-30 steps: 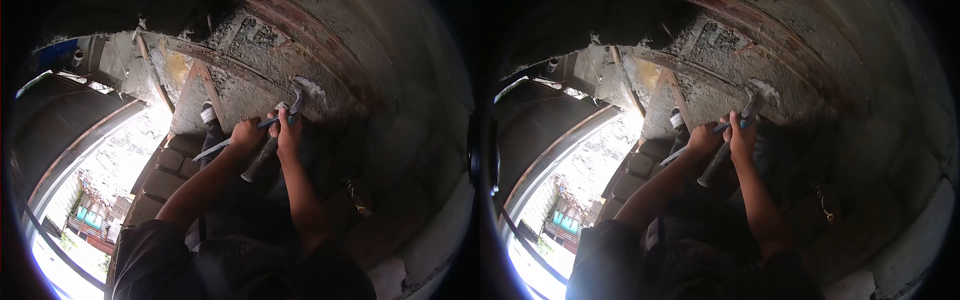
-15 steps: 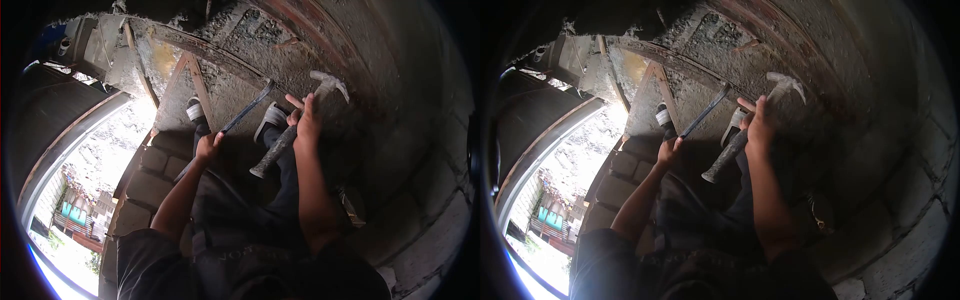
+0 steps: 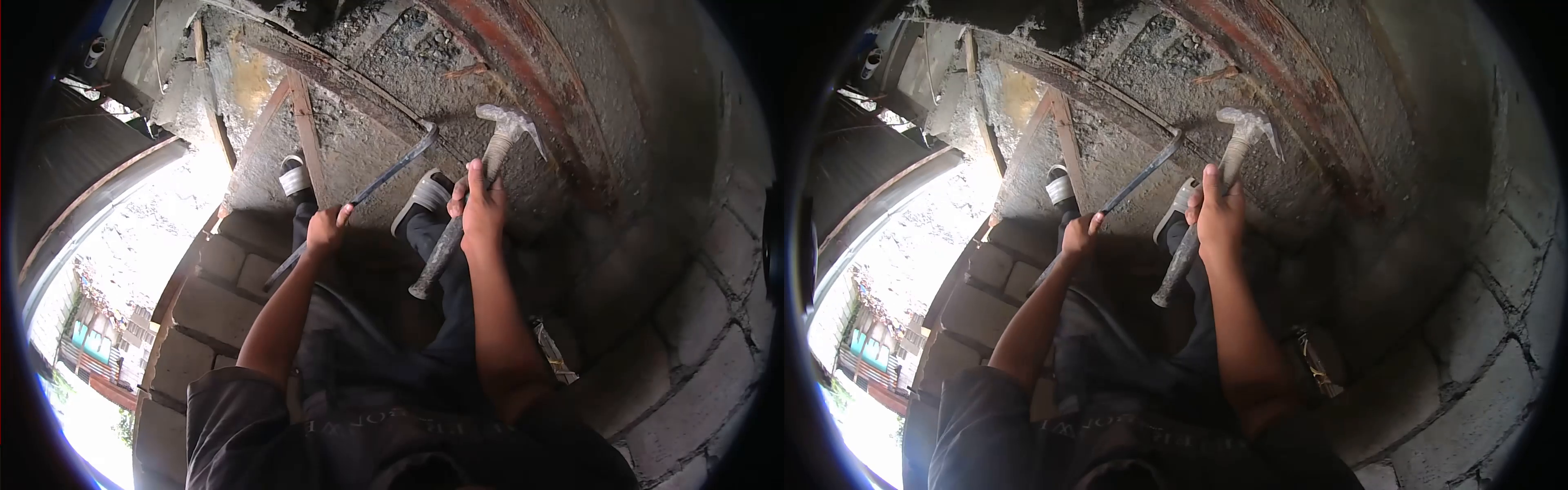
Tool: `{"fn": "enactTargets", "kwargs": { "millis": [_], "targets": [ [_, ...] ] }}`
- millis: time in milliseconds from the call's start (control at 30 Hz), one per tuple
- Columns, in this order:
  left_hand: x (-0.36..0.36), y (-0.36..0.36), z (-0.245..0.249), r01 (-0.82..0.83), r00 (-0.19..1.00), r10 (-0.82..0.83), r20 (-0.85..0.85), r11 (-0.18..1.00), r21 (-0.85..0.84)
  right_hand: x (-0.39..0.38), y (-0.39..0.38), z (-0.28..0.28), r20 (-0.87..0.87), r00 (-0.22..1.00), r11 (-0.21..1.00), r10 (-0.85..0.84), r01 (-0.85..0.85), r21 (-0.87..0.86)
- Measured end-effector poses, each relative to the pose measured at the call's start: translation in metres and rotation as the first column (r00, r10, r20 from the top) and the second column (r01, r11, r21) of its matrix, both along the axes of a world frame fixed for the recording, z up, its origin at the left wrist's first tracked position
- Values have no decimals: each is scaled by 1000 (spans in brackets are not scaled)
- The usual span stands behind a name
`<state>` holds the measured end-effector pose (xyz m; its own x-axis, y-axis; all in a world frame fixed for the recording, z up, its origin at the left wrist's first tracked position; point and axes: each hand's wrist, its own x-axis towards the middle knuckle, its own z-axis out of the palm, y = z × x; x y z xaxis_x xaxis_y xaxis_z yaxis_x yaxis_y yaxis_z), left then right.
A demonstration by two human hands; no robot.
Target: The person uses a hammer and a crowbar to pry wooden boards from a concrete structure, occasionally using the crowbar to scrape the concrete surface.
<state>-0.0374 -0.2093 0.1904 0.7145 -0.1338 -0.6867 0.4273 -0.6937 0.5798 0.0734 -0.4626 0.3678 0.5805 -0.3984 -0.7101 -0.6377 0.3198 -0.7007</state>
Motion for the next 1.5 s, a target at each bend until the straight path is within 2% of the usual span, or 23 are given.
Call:
{"fn": "enactTargets", "kwargs": {
  "millis": [333, 400, 667, 767, 900, 1000, 1033, 1067, 1100, 1133, 1167, 1200, 1267, 1333, 1367, 1400, 1467, 1500],
  "targets": [
    [4, 7, -14, 23, 998, -25, 51, 999, 48, -14, 13, -5, 56, 984, 983, 170, -165, -86],
    [1, 9, -15, 21, 998, -25, 59, 998, 60, -20, 16, -11, 58, 988, 987, 145, -140, -84],
    [-15, 2, -33, -63, 991, 67, 112, 997, -38, -53, 31, -40, 61, 974, 967, 217, -206, -148],
    [-13, 3, -38, -9, 992, 14, 124, 999, -38, -64, 39, -47, -15, 979, 967, 204, -204, -153],
    [-14, 5, -44, -24, 995, 31, 96, 997, -76, -56, 45, -39, -134, 978, 972, 158, -178, -151],
    [-13, 5, -51, -22, 997, 27, 79, 998, -57, -44, 38, -21, 114, 976, 965, 183, -157, -209],
    [-14, 5, -54, -6, 998, 9, 64, 998, -55, -42, 37, -16, 189, 959, 947, 213, -155, -281],
    [-15, 6, -58, 14, 999, -11, 48, 999, -53, -44, 33, -17, 243, 935, 936, 259, -181, -302],
    [-14, 7, -60, 16, 999, -13, 45, 998, -56, -52, 36, -30, 236, 943, 938, 234, -155, -311],
    [-14, 8, -63, 24, 999, -22, 29, 997, -67, -61, 41, -46, 227, 951, 938, 209, -129, -322],
    [-16, 7, -64, 30, 1000, -29, 12, 996, -79, -67, 40, -58, 65, 977, 954, 203, -182, -239],
    [-17, 7, -66, 26, 1000, -25, 13, 996, -83, -69, 40, -68, -237, 948, 954, 210, -252, -161],
    [-14, 6, -69, 42, 999, -44, -12, 993, -107, -71, 38, -65, -249, 943, 951, 221, -265, -160],
    [-11, 7, -68, 42, 999, -41, 7, 993, -112, -61, 38, -48, -154, 976, 955, 155, -188, -230],
    [-14, 8, -68, 50, 999, -48, 17, 992, -116, -51, 40, -35, -30, 992, 965, 126, -129, -227],
    [-16, 8, -68, 49, 999, -48, 10, 992, -119, -52, 27, -37, 210, 963, 976, 172, -138, -167],
    [-15, 7, -70, 11, 1000, -9, 21, 990, -138, -58, 30, -53, 341, 939, 999, 44, -34, -34],
    [-17, 6, -73, 2, 999, 2, 33, 992, -126, -60, 44, -54, 51, 998, 996, -37, 41, -75]
  ]
}}
